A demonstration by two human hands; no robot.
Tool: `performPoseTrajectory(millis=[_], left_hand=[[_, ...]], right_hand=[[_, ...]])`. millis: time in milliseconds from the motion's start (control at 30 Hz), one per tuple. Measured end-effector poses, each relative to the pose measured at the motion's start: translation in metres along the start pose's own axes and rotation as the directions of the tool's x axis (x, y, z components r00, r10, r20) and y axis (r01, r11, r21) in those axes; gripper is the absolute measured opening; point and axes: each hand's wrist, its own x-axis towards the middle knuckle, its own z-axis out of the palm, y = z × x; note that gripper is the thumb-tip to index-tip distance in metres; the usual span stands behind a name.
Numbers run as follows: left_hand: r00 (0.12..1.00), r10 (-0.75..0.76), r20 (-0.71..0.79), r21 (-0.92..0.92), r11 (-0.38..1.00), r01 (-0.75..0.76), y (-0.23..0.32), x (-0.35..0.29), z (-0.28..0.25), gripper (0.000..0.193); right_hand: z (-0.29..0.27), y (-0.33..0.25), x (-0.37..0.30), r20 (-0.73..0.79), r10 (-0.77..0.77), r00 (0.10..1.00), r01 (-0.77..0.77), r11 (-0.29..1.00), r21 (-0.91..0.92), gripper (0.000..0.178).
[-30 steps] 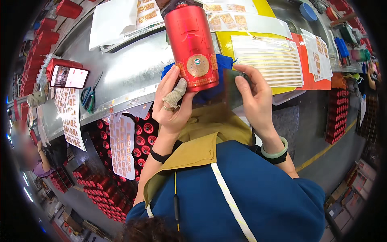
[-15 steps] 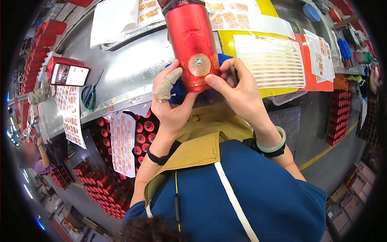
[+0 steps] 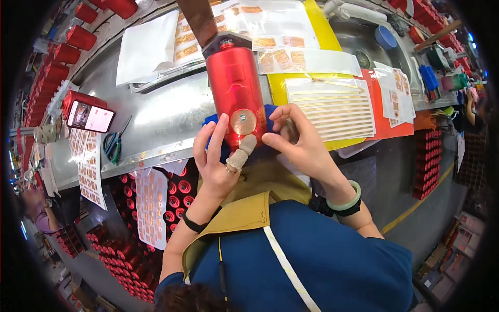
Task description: Applying labels and seals to red beverage bottles at a factory workstation.
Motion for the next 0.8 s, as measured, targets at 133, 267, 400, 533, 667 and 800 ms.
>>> performPoseTrajectory(millis=[133, 267, 400, 533, 667, 800], left_hand=[[1.000, 0.016, -0.014, -0.068, 0.998, -0.017, -0.007, 0.006, -0.003, 0.030], [0.994, -0.074, -0.079, -0.177, 0.982, 0.060, -0.015, -0.010, -0.004, 0.040], [0.990, -0.129, -0.054, -0.194, 0.974, 0.116, -0.012, -0.010, -0.009, 0.061], [0.976, -0.202, 0.086, -0.262, 0.940, 0.218, -0.013, 0.000, -0.020, 0.092], [0.944, -0.271, 0.188, -0.428, 0.843, 0.327, -0.018, 0.006, -0.009, 0.105], [0.909, -0.314, 0.274, -0.484, 0.772, 0.412, -0.020, 0.013, -0.005, 0.096]], right_hand=[[-0.031, -0.020, 0.008, -0.031, -0.128, 0.991, 0.116, 0.960, -0.253, 0.021], [-0.069, -0.019, 0.015, -0.016, -0.208, 0.978, 0.175, 0.862, -0.476, 0.020], [-0.172, 0.004, 0.036, -0.159, -0.153, 0.975, -0.018, 0.663, -0.748, 0.028], [-0.335, 0.032, 0.060, -0.310, -0.203, 0.929, -0.182, 0.478, -0.859, 0.023], [-0.433, 0.041, 0.093, -0.457, -0.143, 0.878, -0.393, 0.330, -0.858, 0.024], [-0.494, 0.078, 0.119, -0.301, -0.118, 0.946, -0.288, 0.119, -0.950, 0.029]])
